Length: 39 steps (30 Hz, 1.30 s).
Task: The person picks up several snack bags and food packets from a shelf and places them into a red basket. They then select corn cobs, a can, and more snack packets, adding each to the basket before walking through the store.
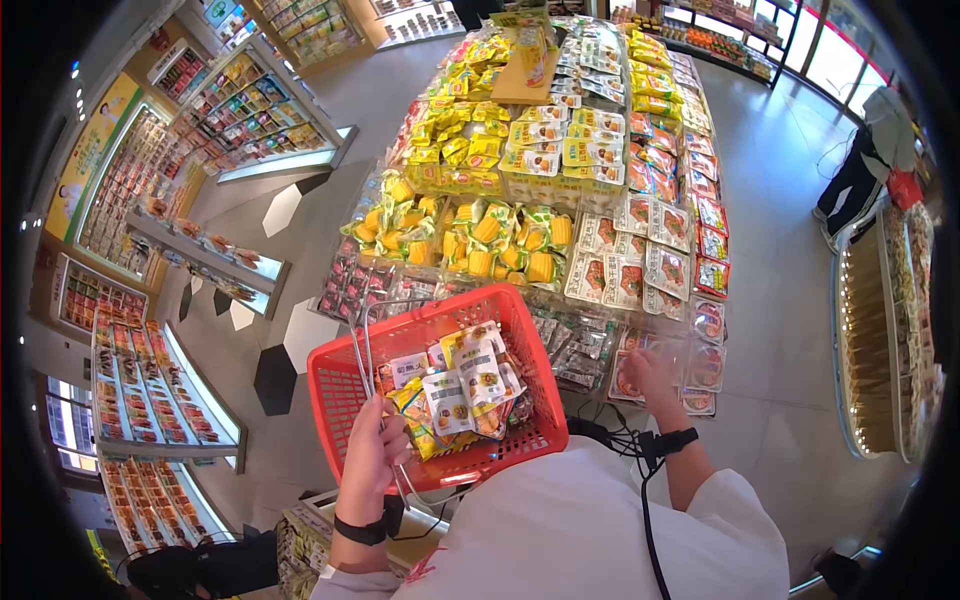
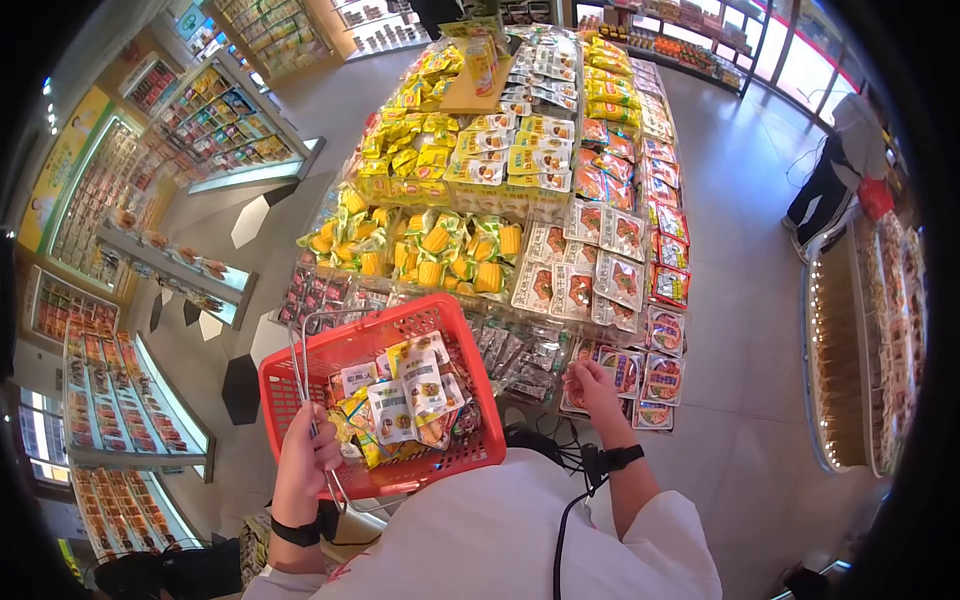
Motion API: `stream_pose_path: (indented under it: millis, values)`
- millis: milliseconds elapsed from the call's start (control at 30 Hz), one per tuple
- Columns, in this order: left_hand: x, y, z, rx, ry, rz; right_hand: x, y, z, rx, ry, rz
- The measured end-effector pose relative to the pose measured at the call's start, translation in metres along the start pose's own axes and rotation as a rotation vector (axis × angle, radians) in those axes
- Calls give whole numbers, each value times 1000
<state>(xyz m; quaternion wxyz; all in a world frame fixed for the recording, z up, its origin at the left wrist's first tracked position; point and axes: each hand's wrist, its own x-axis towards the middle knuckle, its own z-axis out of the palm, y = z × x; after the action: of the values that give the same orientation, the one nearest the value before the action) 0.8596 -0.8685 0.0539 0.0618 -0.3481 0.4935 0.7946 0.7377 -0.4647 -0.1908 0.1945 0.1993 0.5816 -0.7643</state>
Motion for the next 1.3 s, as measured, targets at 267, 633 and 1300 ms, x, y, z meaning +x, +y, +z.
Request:
stream_pose_path:
  millis: [267,633,1300]
  values:
    - [89,50,-54,69,-184,-157,-38,-32,71,352,275,-432]
    - [155,108,-105,172,-528,-285,-91,-40,188,141,296,-304]
    - [212,134,-94,382,-474,-218,218,-13,235,-1200,420,-106]
